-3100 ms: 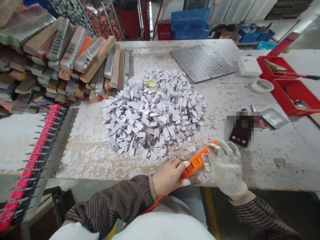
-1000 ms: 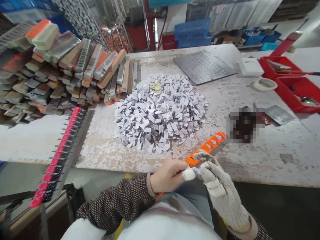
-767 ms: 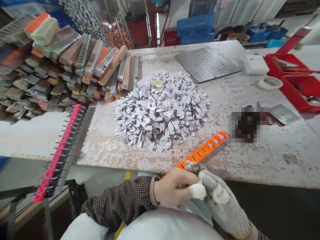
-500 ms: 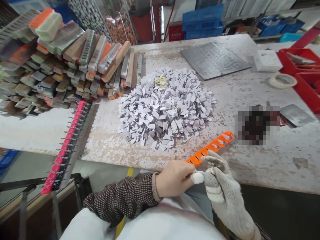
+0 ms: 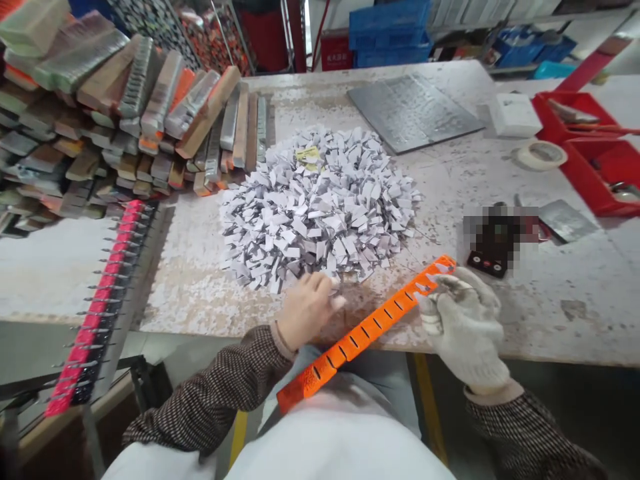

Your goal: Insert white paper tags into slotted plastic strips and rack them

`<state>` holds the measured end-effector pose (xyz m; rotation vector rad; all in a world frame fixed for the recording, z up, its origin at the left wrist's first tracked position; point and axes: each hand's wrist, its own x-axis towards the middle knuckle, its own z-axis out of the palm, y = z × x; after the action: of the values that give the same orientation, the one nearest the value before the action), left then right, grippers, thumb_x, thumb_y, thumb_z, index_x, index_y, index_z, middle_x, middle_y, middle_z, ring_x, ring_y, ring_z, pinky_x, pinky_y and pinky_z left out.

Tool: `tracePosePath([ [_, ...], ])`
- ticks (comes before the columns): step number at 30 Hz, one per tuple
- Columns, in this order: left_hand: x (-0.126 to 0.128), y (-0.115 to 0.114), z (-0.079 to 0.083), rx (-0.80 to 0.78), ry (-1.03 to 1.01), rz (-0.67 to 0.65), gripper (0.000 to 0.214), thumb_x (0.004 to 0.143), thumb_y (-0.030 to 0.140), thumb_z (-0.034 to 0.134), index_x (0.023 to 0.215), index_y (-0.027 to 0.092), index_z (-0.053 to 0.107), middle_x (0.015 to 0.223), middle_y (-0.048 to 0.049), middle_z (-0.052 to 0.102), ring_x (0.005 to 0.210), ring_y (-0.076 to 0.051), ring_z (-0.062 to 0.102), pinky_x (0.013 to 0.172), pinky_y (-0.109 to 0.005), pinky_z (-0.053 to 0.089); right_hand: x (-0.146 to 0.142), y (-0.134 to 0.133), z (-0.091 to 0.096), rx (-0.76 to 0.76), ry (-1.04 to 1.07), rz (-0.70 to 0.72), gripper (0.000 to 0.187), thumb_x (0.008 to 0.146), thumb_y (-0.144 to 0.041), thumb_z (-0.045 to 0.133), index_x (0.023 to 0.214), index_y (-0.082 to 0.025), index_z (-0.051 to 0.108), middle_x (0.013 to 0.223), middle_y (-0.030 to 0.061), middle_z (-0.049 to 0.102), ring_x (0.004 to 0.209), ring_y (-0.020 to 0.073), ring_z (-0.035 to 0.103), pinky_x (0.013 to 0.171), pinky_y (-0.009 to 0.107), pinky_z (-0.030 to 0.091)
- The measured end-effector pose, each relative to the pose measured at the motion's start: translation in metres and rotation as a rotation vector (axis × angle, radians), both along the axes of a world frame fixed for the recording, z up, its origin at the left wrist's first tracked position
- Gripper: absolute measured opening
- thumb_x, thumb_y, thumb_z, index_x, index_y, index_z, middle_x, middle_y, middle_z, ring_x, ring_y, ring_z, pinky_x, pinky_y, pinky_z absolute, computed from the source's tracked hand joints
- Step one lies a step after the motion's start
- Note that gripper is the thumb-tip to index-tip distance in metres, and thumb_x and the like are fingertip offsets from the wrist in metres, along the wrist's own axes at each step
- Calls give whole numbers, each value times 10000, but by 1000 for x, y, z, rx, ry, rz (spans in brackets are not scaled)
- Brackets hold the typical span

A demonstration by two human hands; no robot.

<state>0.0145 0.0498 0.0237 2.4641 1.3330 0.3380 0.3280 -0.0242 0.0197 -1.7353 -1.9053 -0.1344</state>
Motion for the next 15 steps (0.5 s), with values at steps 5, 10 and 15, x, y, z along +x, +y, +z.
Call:
tracePosePath([
  [5, -15, 18, -8, 35, 211, 96, 129, 1037, 234, 739, 1139, 167, 698, 1116, -144, 754, 1109, -335, 700, 970, -456, 554, 1, 19, -7, 62, -441, 134, 167, 994, -279, 712, 853, -196, 742, 1203, 166, 797, 1327, 392, 675, 1174, 595, 532],
  [10, -12, 21, -16, -80, 135, 105, 103, 1012, 160, 732, 1112, 180, 720, 1111, -125, 784, 1127, -334, 727, 991, -459, 551, 2, 27, -5, 25, -525, 229, 163, 1007, -243, 658, 932, -188, 791, 1208, 144, 797, 1344, 372, 657, 1269, 586, 454],
  [15, -13, 20, -18, -197, -117, 159, 77, 1004, 137, 714, 1052, 194, 734, 1121, -92, 804, 1087, -301, 753, 989, -426, 567, 13, 36, -11, -58, -424, 293, 197, 995, -222, 599, 850, -228, 732, 1180, 111, 794, 1360, 337, 642, 1332, 586, 363],
])
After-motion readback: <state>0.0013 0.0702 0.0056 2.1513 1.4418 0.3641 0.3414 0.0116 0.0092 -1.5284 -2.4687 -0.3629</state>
